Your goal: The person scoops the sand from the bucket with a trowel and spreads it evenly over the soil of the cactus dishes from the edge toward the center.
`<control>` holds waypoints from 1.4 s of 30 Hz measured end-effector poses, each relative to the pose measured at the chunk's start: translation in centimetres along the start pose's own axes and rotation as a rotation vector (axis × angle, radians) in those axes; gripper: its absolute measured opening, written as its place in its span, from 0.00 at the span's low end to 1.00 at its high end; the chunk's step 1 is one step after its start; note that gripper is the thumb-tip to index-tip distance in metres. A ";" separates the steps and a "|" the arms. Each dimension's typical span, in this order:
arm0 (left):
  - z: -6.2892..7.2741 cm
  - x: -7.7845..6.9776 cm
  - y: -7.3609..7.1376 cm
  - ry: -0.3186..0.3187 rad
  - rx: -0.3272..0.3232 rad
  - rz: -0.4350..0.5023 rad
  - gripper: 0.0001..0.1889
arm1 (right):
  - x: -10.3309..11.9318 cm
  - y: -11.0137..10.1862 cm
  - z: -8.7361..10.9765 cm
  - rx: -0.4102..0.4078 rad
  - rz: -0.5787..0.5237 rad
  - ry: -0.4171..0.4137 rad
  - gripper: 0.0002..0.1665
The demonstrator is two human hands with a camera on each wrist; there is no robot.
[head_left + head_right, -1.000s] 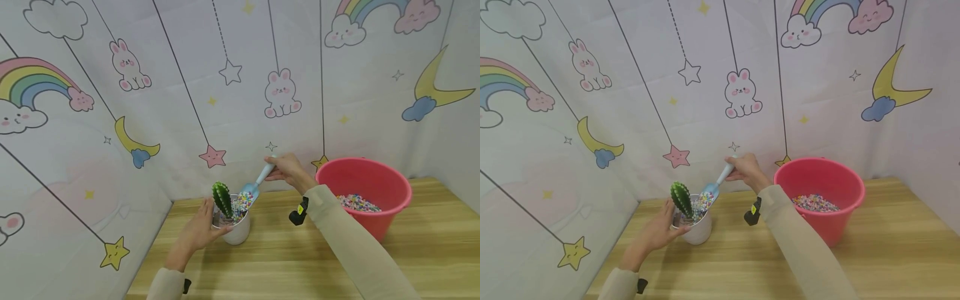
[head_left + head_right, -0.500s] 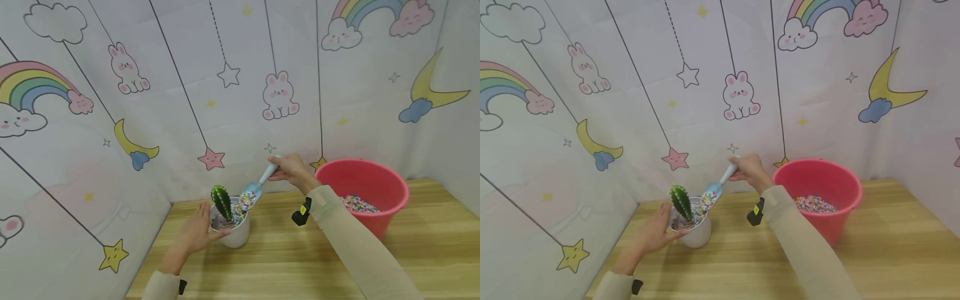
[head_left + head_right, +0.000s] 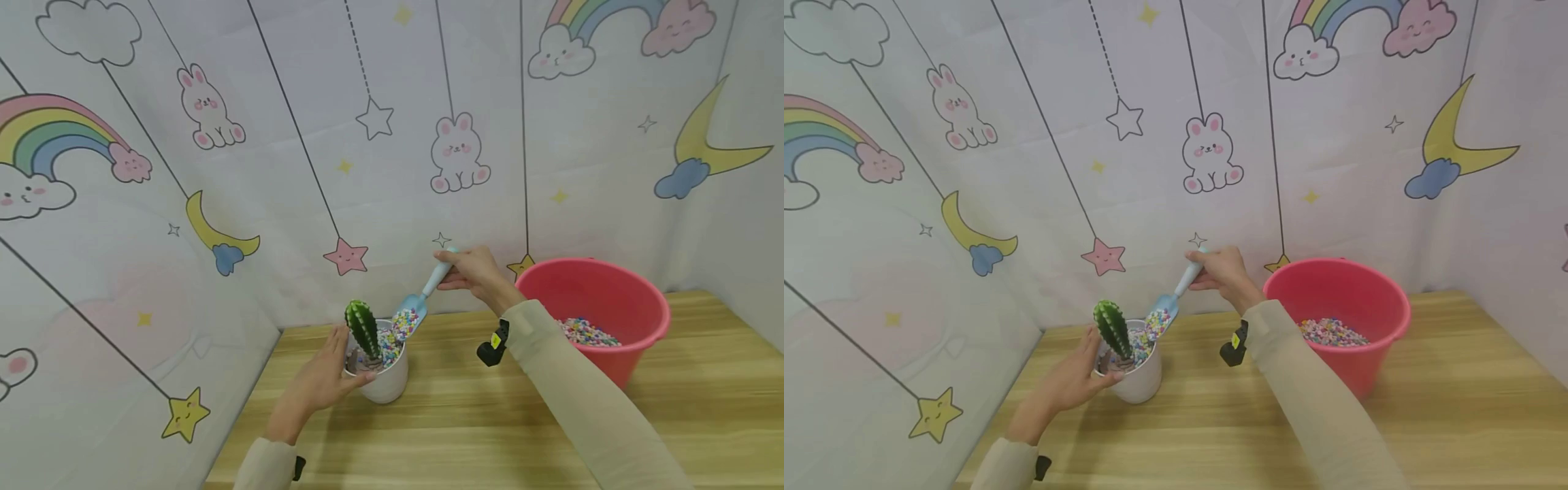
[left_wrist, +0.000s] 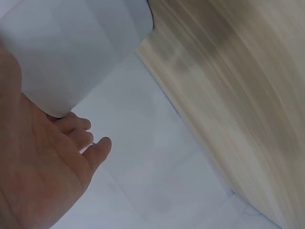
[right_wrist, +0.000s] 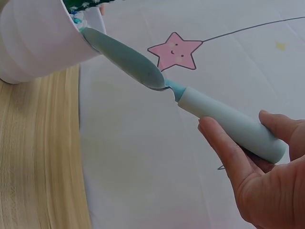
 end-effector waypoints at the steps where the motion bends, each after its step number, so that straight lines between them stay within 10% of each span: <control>1: 0.1 -0.2 -0.1 0.000 -0.002 0.002 0.65 | 0.1 0.0 0.0 0.000 0.001 0.000 0.23; 30: 1.9 -2.4 -0.1 -0.141 -0.145 -0.133 0.67 | 1.5 -0.1 0.7 0.018 0.035 -0.053 0.24; 42: 2.5 -3.2 -0.3 -0.169 -0.198 -0.153 0.69 | 3.7 2.1 2.0 0.112 0.147 -0.249 0.21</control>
Point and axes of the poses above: each hand's wrist, its own z-axis away from the middle knuckle, its own y-axis out of the palm, x = y × z, the point moved 9 cm from there along -z, towards the middle knuckle, and after that the axes turned 8 degrees about -y, right-handed, at the moved point
